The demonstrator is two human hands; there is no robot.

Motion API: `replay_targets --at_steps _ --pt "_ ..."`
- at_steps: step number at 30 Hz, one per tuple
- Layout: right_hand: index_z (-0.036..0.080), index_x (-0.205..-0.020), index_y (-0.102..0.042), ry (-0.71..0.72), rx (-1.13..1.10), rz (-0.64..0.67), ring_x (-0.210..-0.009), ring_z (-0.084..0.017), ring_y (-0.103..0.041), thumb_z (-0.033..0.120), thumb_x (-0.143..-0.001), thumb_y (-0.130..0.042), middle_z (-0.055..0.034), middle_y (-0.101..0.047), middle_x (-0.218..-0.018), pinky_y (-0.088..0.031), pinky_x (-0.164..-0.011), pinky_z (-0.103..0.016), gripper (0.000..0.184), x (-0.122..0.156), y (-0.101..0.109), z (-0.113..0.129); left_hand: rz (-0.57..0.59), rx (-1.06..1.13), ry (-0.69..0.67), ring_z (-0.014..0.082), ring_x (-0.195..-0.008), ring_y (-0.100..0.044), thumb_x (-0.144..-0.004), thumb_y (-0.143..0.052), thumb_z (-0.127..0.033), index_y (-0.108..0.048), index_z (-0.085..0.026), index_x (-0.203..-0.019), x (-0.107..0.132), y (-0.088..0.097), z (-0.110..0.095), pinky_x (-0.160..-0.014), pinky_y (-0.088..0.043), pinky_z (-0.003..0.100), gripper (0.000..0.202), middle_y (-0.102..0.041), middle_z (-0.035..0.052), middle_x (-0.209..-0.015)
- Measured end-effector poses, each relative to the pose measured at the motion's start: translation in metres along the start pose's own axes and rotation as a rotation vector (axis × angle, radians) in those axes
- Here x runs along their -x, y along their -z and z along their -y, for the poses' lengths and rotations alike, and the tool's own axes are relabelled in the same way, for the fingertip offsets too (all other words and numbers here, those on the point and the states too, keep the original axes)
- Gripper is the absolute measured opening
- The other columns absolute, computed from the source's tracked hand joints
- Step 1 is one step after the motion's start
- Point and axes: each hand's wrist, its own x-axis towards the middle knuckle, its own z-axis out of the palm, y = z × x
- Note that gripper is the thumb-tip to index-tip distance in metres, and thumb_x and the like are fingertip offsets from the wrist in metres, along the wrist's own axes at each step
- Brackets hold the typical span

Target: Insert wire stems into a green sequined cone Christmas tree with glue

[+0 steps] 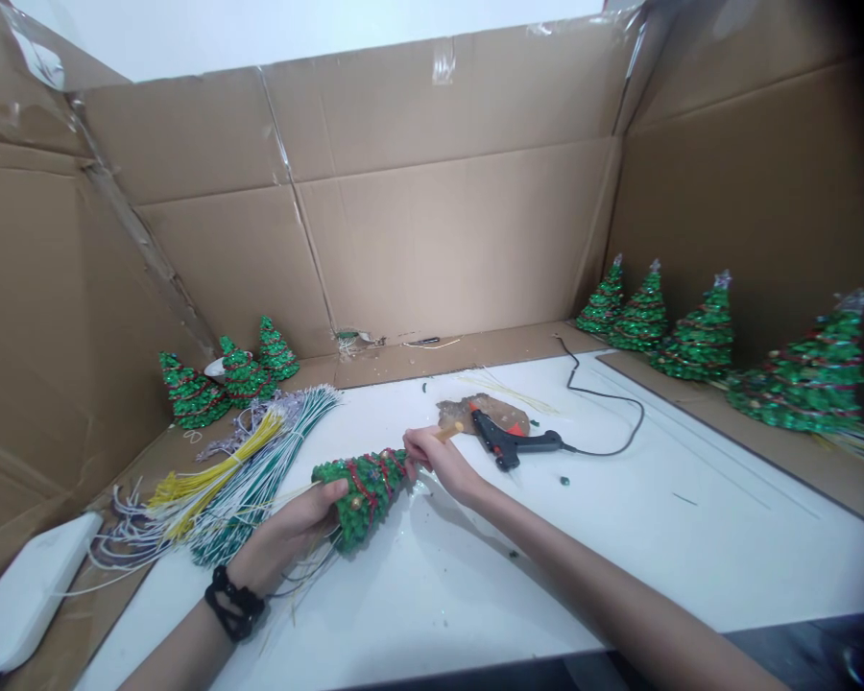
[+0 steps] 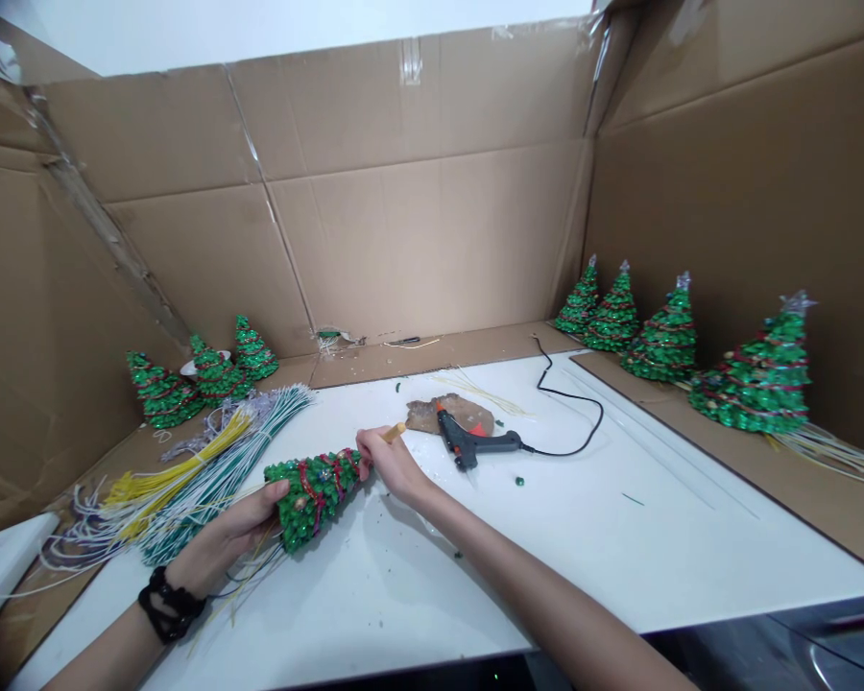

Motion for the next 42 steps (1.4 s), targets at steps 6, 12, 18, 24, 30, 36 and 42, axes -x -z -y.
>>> replay_targets --at_steps 6,12,18,24,30,36,42 --pt "0.022 -0.047 -0.028 0.007 -0.01 -0.015 -0.049 -0.012 -0.045 0.028 -0.073 -0.035 0.005 -0.033 -0.042 -0.029 -0.054 -0.025 0.028 -0.001 0.001 -0.004 0.023 0.068 -0.027 0.0303 -0.107 -0.059 -0.06 -0.081 -0.029 -0.059 -0.008 -0.118 -0.001 -0.001 0.002 -0.101 -0.039 0.037 0.066 -0.069 0.0145 -0.107" --pt "0.022 -0.047 -0.026 0.015 -0.024 -0.018 -0.048 -0.012 -0.044 0.026 -0.071 -0.036 0.0052 -0.03 -0.042 -0.029 -0.054 -0.026 0.027 0.001 -0.001 -0.003 0.024 0.138 -0.036 0.0283 -0.107 -0.059 -0.064 -0.079 -0.023 -0.056 -0.008 -0.121 -0.002 0.004 0.008 -0.102 -0.04 0.037 0.063 -0.068 0.0148 -0.108" --pt "0.022 -0.047 -0.026 0.012 -0.032 -0.019 -0.047 -0.012 -0.042 0.027 -0.07 -0.036 0.0053 -0.03 -0.042 -0.027 -0.052 -0.026 0.025 0.002 -0.001 -0.002 -0.027 0.162 -0.025 0.0269 -0.104 -0.061 -0.06 -0.081 -0.021 -0.064 -0.009 -0.107 -0.001 0.001 0.008 -0.102 -0.04 0.035 0.052 -0.071 0.0114 -0.101" --pt "0.022 -0.046 -0.026 0.036 -0.031 -0.042 -0.05 -0.013 -0.046 0.027 -0.071 -0.036 0.0043 -0.033 -0.044 -0.029 -0.054 -0.026 0.028 0.001 -0.002 -0.006 -0.027 0.119 -0.001 0.0281 -0.104 -0.061 -0.061 -0.079 -0.021 -0.063 -0.007 -0.11 -0.003 0.001 0.005 -0.1 -0.039 0.036 0.053 -0.07 0.013 -0.102" --pt "0.022 -0.045 -0.025 0.044 -0.017 -0.029 -0.047 -0.013 -0.045 0.032 -0.073 -0.035 0.0054 -0.028 -0.043 -0.03 -0.055 -0.026 0.031 0.002 -0.002 -0.005 0.094 0.085 0.024 0.0258 -0.096 -0.063 -0.065 -0.074 -0.019 -0.065 -0.008 -0.106 -0.002 -0.003 -0.001 -0.096 -0.04 0.034 0.044 -0.072 0.0117 -0.096" --pt "0.022 -0.042 -0.029 0.073 0.109 -0.007 -0.049 -0.014 -0.045 0.032 -0.074 -0.036 0.0035 -0.035 -0.042 -0.032 -0.056 -0.027 0.035 0.001 0.007 0.004 0.067 -0.055 0.077 0.0154 -0.062 -0.06 -0.064 -0.072 -0.016 -0.068 -0.01 -0.07 -0.011 -0.011 -0.017 -0.068 -0.044 0.025 0.01 -0.068 0.0044 -0.064" --pt "0.022 -0.046 -0.039 0.186 0.238 -0.305 -0.054 -0.016 -0.041 0.035 -0.083 -0.035 0.0017 -0.04 -0.048 -0.032 -0.06 -0.028 0.04 -0.002 0.035 0.007 -0.165 -0.506 0.07 0.0066 -0.038 -0.021 -0.063 -0.072 -0.043 -0.051 -0.018 -0.057 -0.036 -0.012 -0.051 -0.042 -0.011 0.024 0.033 -0.034 -0.0089 -0.041"
